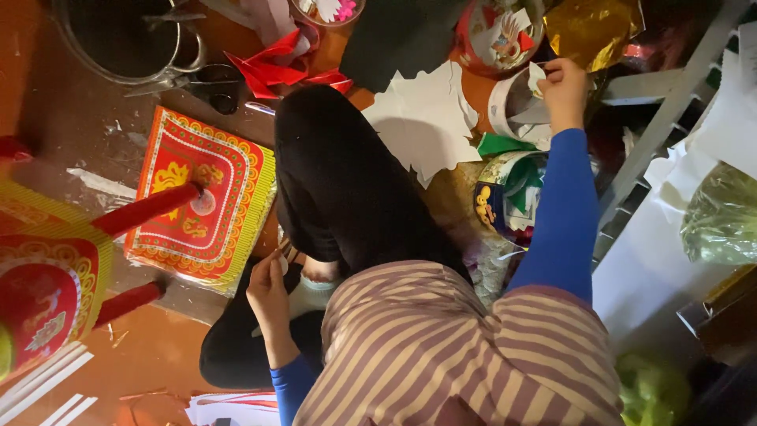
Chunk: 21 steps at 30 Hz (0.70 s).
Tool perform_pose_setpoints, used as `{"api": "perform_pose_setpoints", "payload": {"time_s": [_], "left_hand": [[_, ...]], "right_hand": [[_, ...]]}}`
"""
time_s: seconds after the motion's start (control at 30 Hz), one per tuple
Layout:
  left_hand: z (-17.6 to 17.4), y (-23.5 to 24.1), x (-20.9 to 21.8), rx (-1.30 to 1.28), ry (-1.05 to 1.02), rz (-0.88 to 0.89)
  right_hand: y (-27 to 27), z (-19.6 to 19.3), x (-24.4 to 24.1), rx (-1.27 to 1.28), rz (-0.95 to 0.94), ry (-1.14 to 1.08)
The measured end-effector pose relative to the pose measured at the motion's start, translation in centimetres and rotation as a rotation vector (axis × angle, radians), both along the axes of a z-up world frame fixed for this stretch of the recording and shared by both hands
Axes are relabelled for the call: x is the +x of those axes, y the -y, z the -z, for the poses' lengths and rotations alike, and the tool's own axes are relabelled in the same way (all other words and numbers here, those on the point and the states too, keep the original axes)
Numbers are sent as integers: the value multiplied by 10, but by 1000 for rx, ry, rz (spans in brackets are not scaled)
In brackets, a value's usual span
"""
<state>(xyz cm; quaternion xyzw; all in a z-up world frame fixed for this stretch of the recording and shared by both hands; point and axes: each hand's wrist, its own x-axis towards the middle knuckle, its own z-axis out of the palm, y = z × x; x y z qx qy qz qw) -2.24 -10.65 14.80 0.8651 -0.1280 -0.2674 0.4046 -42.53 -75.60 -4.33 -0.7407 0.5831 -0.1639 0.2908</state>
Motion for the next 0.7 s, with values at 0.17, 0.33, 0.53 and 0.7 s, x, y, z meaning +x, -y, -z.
{"api": "perform_pose_setpoints", "payload": {"time_s": [0.17,0.33,0.53,0.7], "left_hand": [[-4,2,-1,-24,-3,-5],[12,-6,-1,-117,4,-68],[24,-21,-1,-92,1,-212],[27,-29,-6,-135,56,-250]], "right_hand": [[-17,-51,12,111,18,-33],[-11,-42,2,-35,-12,79],[-97,-144,150,250,-127,278],[-215,-203,278,426,-703,427]]}}
